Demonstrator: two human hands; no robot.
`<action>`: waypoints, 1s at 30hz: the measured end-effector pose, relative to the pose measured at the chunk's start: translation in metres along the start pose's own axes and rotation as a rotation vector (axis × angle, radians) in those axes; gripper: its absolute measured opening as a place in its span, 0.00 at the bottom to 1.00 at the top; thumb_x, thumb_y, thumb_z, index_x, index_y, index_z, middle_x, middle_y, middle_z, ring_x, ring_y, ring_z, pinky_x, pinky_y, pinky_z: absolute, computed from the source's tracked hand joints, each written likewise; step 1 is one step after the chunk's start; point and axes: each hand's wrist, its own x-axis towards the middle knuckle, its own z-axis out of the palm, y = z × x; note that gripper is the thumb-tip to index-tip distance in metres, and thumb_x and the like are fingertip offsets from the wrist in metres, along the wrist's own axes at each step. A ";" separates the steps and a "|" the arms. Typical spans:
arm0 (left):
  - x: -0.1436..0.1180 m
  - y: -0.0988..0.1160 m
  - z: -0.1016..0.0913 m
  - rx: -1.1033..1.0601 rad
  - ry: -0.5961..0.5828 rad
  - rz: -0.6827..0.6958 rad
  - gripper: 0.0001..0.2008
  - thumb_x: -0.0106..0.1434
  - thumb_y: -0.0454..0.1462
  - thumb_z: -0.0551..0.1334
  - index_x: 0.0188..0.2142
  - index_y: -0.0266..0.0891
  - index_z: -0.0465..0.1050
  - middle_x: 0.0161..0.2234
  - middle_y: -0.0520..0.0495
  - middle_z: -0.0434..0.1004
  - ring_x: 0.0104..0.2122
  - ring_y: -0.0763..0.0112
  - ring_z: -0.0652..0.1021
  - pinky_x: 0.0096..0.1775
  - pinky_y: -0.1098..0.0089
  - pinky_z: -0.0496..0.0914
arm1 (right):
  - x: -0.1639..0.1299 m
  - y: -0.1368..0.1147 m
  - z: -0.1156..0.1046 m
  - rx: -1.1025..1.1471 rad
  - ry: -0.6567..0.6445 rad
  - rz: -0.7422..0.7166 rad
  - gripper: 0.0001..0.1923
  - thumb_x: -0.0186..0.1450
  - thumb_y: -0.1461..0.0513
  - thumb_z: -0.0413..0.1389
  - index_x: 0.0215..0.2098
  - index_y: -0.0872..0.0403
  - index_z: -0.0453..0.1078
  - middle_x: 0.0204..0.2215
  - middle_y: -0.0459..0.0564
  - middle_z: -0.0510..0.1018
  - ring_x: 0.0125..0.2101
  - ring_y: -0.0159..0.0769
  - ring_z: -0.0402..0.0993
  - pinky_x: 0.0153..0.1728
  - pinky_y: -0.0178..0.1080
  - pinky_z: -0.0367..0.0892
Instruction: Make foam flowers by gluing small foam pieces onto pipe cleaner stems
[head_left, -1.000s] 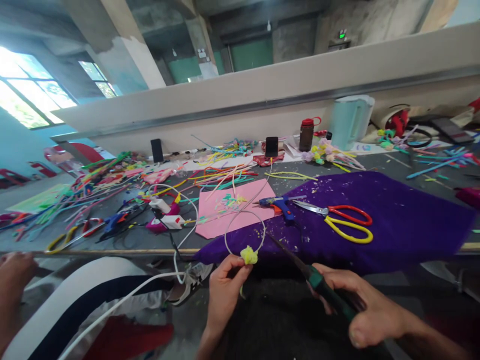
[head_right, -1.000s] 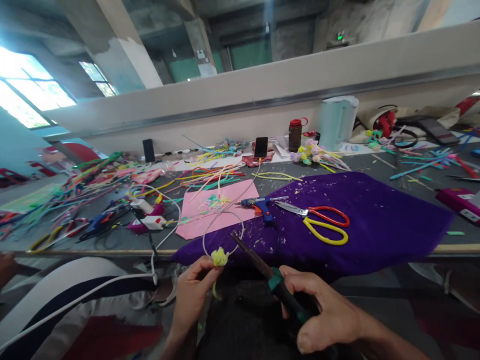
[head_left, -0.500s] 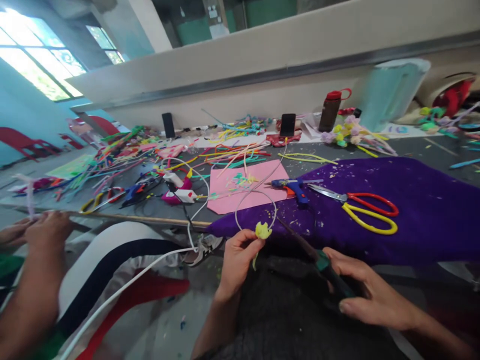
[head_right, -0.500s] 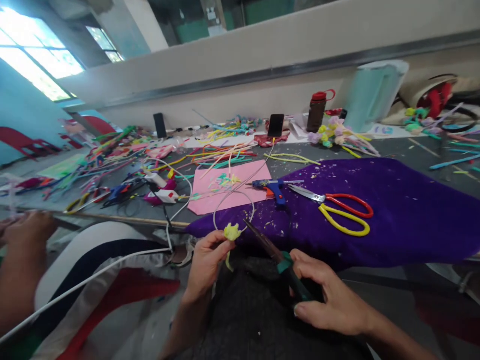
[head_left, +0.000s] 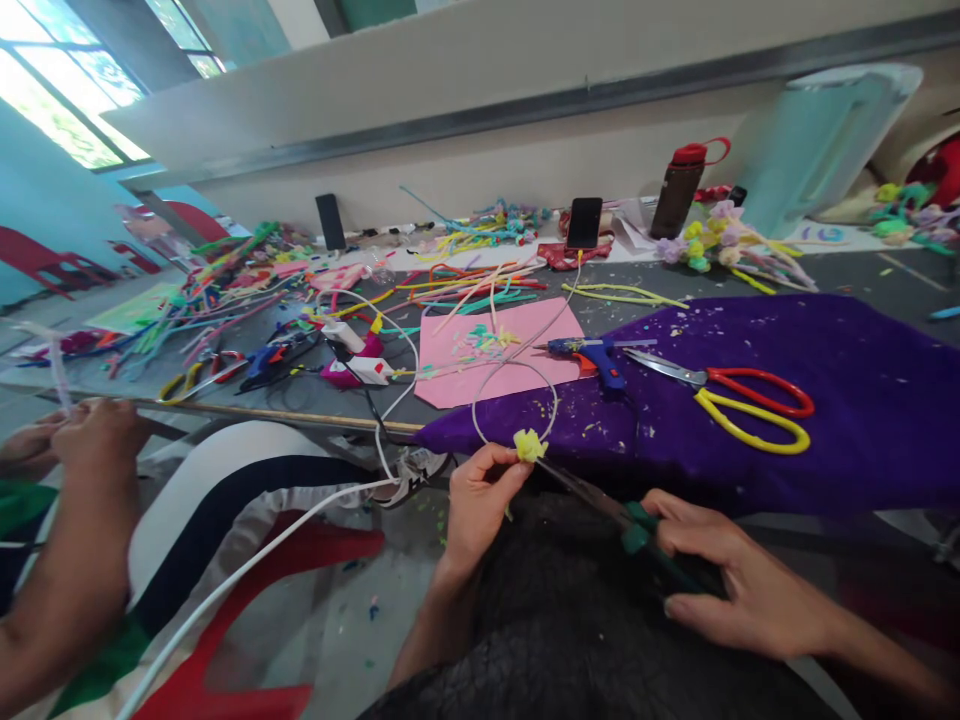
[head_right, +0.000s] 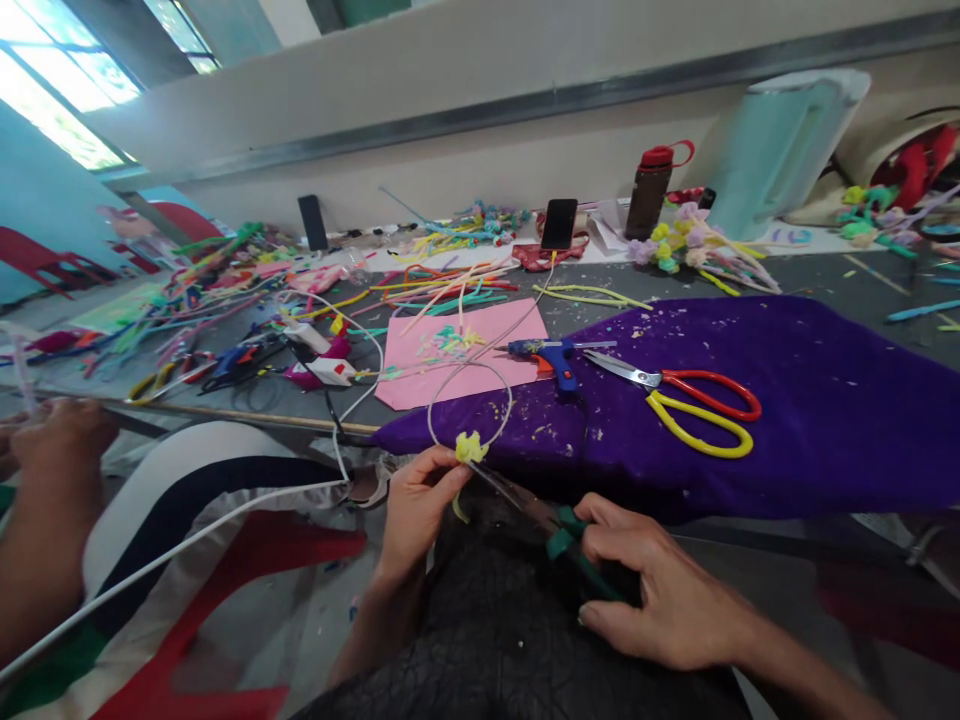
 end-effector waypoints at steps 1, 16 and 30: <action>0.000 0.000 0.000 0.033 0.009 0.025 0.06 0.50 0.38 0.64 0.27 0.38 0.74 0.24 0.53 0.73 0.25 0.75 0.70 0.30 0.74 0.64 | 0.000 0.001 0.000 -0.007 0.005 0.005 0.07 0.53 0.66 0.54 0.25 0.54 0.58 0.31 0.47 0.64 0.32 0.36 0.63 0.32 0.38 0.61; -0.001 -0.002 0.002 0.315 0.044 0.304 0.03 0.55 0.36 0.62 0.27 0.38 0.72 0.25 0.52 0.72 0.26 0.75 0.72 0.30 0.75 0.65 | 0.001 0.002 0.001 -0.091 0.015 0.028 0.07 0.54 0.66 0.55 0.26 0.54 0.59 0.32 0.46 0.64 0.33 0.34 0.63 0.33 0.37 0.60; 0.000 -0.005 0.002 0.351 0.048 0.411 0.01 0.55 0.34 0.61 0.28 0.39 0.71 0.26 0.52 0.72 0.27 0.76 0.72 0.30 0.75 0.65 | 0.001 0.005 -0.001 -0.095 0.021 0.014 0.10 0.54 0.65 0.56 0.25 0.54 0.55 0.32 0.45 0.62 0.32 0.33 0.62 0.32 0.36 0.59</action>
